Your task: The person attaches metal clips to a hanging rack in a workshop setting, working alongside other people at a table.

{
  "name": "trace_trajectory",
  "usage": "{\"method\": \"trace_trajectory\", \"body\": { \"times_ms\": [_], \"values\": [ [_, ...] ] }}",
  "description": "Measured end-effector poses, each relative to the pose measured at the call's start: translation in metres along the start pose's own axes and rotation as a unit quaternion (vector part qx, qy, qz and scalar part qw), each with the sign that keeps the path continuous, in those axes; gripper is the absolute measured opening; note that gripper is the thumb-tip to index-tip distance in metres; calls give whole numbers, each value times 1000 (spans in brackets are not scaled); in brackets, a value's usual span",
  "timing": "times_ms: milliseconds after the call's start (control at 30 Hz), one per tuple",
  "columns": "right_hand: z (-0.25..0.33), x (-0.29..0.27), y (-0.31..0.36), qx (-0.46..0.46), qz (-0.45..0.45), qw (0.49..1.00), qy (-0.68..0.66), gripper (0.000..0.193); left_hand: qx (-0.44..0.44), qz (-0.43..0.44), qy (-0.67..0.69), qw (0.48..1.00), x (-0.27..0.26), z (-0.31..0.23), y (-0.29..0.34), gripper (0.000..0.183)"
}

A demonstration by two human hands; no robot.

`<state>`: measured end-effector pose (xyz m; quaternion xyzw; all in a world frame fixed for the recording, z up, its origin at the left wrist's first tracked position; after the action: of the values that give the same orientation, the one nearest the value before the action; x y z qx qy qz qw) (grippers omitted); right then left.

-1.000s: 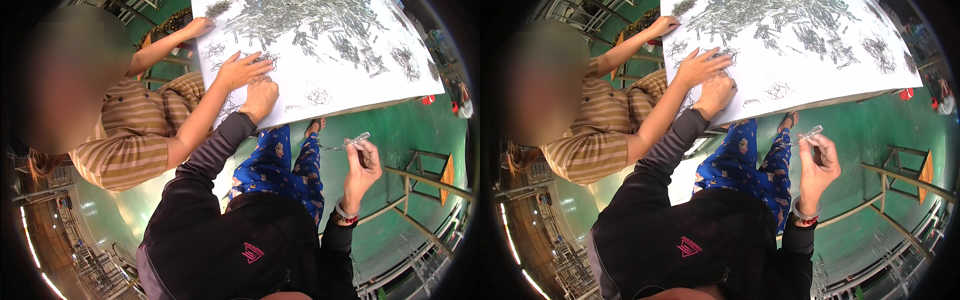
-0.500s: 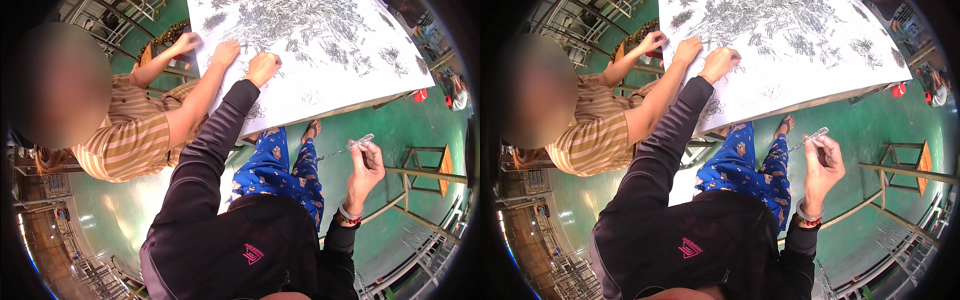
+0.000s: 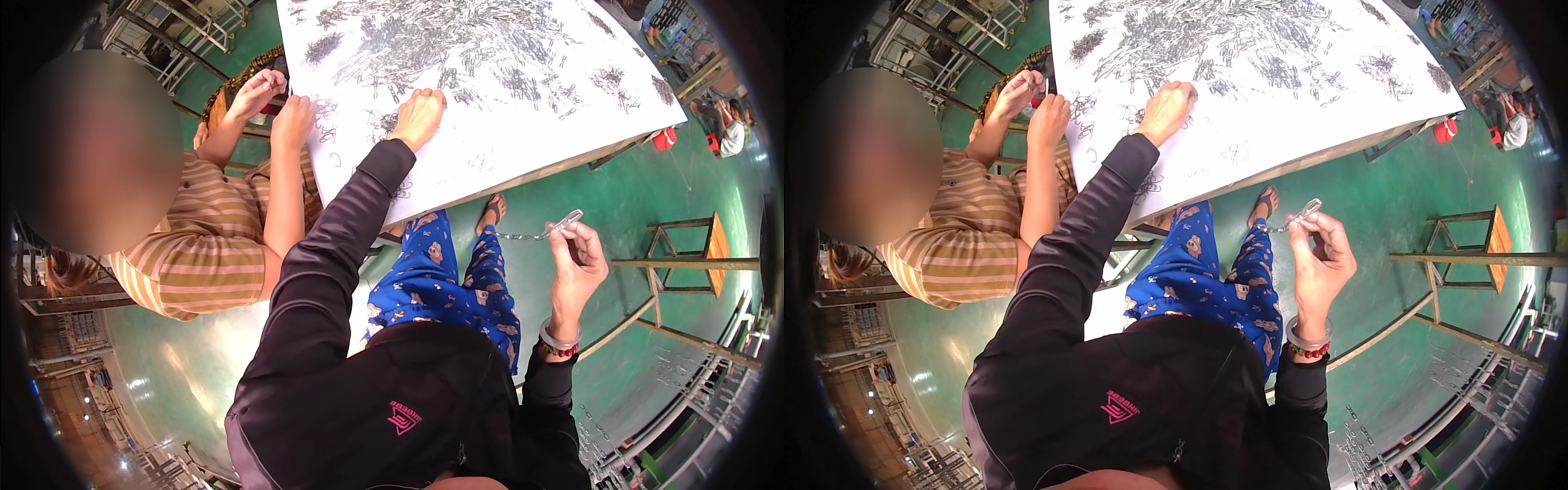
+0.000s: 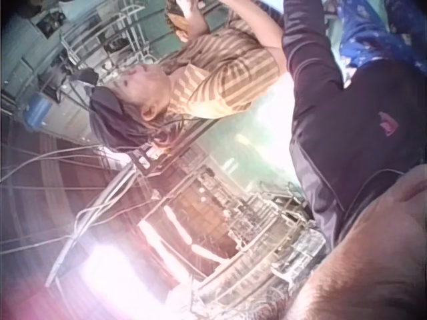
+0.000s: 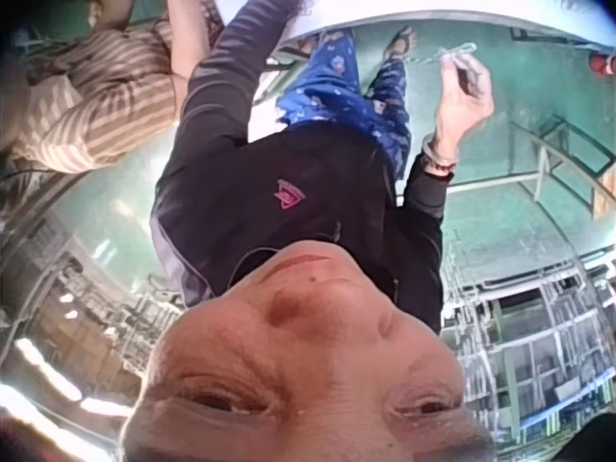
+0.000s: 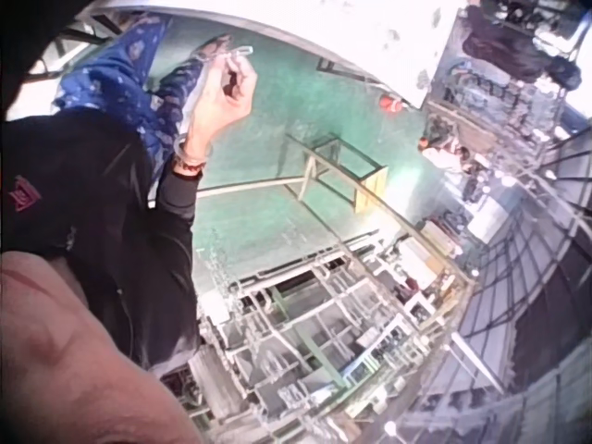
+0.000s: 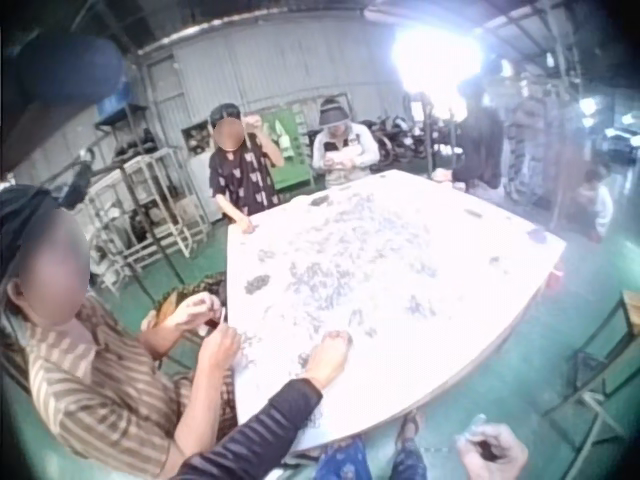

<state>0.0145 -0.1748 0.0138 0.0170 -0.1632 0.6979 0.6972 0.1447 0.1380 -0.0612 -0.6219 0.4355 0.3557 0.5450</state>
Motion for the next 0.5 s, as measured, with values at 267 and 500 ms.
{"method": "trace_trajectory", "body": {
  "times_ms": [267,500],
  "values": [
    [3,6,-4,-1,-8,1000,-12,22,4,14,63,998,11,9,-28,16],
    [5,-4,-8,-21,-30,999,18,22,18,96,27,995,47,15,-78,20]
  ]
}}
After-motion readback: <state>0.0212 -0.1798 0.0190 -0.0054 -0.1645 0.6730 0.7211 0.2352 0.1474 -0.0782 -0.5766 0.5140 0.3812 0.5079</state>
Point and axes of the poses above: each hand's wrist, its own y-axis away from the middle knuckle, its own x-axis out of the palm, z = x × y, the point moved 4 cm from there along -y, towards the middle knuckle, and after that the axes turned 7 degrees about -y, right-handed, at the moved point
